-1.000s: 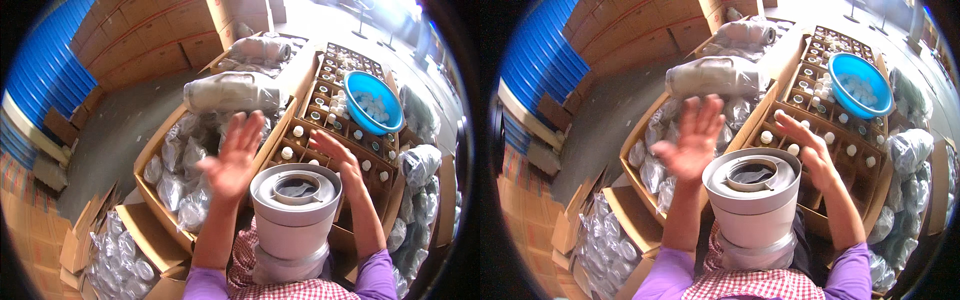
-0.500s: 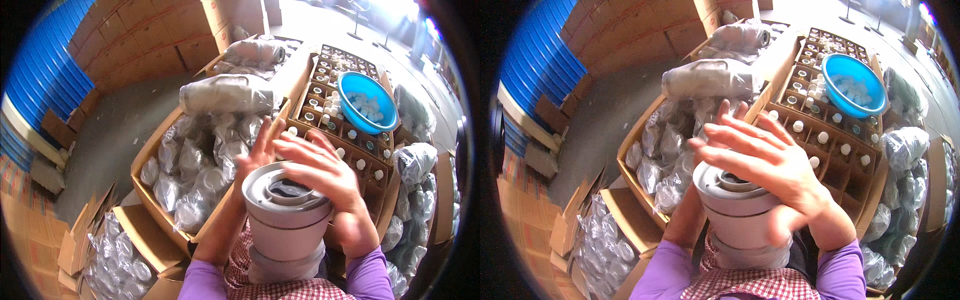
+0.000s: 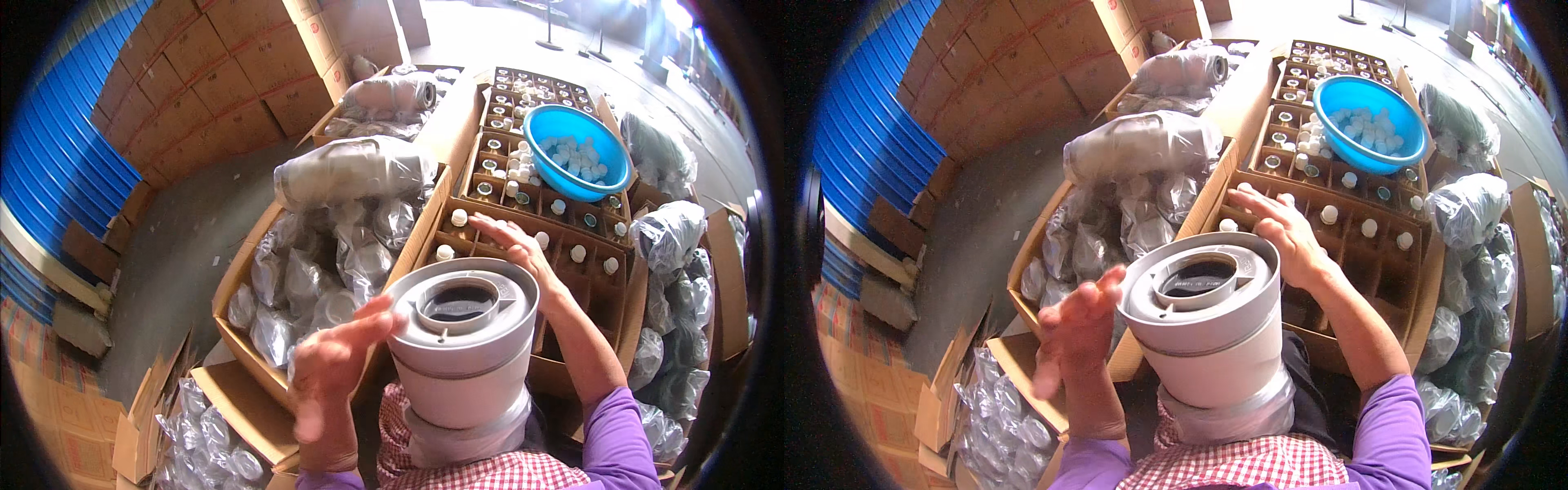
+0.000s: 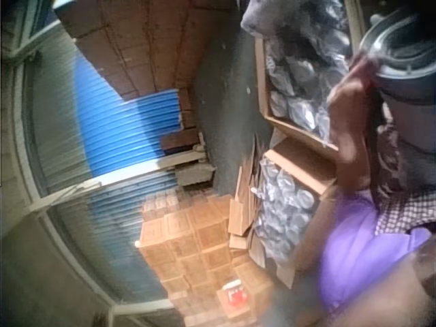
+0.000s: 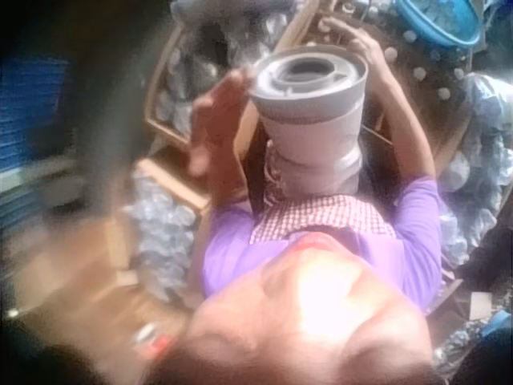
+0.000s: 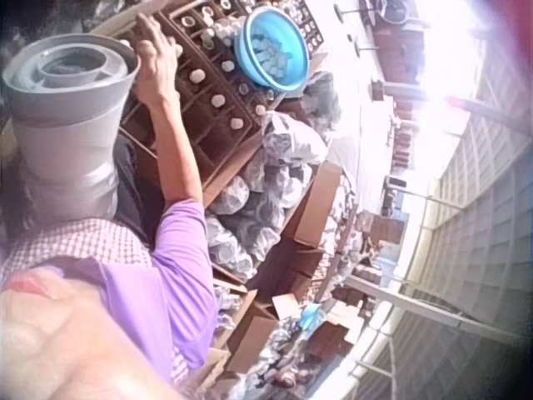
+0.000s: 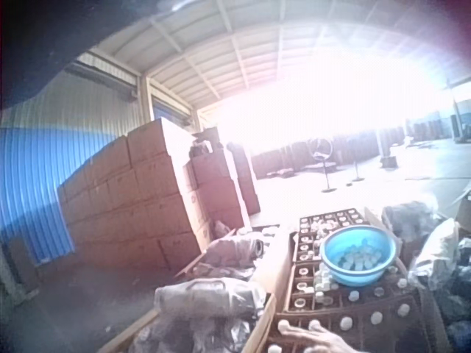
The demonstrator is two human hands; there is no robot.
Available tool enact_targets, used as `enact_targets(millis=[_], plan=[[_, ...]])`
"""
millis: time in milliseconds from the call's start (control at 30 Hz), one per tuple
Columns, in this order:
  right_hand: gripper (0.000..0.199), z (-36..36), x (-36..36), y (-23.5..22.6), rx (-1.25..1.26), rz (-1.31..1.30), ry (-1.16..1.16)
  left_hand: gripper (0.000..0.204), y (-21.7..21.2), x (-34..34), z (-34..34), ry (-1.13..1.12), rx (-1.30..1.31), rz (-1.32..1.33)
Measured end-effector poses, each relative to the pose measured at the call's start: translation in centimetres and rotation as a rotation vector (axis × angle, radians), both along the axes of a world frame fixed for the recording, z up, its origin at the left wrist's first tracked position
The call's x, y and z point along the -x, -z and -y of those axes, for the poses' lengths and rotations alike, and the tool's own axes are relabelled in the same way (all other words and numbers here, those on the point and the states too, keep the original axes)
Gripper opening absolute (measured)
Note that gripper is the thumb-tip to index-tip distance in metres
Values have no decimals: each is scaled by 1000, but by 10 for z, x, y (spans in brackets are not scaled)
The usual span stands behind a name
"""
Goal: The person repeatedly picks up stacks of light-blue cylindrical containers, places them into clear plastic bags, and puts the bags into a cardboard box. The person also handles small white bottle caps from a blue basin and places them into the containers.
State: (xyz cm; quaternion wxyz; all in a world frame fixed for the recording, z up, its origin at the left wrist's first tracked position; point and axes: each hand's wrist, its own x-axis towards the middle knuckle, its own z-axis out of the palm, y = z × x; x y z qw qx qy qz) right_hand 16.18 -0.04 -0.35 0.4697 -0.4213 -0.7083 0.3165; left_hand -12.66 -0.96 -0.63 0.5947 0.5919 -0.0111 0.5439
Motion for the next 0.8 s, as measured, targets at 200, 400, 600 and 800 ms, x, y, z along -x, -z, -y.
enact_targets(millis=[200,400,600,800], plan=[[55,13,23,-65,-322,-418,-113,53,-77,-23,-17,-398,-736,-505],[41,21,34,-117,-806,272,29,43,-104,-24,-55,-635,439,-180],[76,-10,40,-102,-790,585,128,49,-123,-45,-56,-367,448,-230],[71,-13,22,-70,-341,8,201,37,-110,-105,-38,-735,-113,-405]])
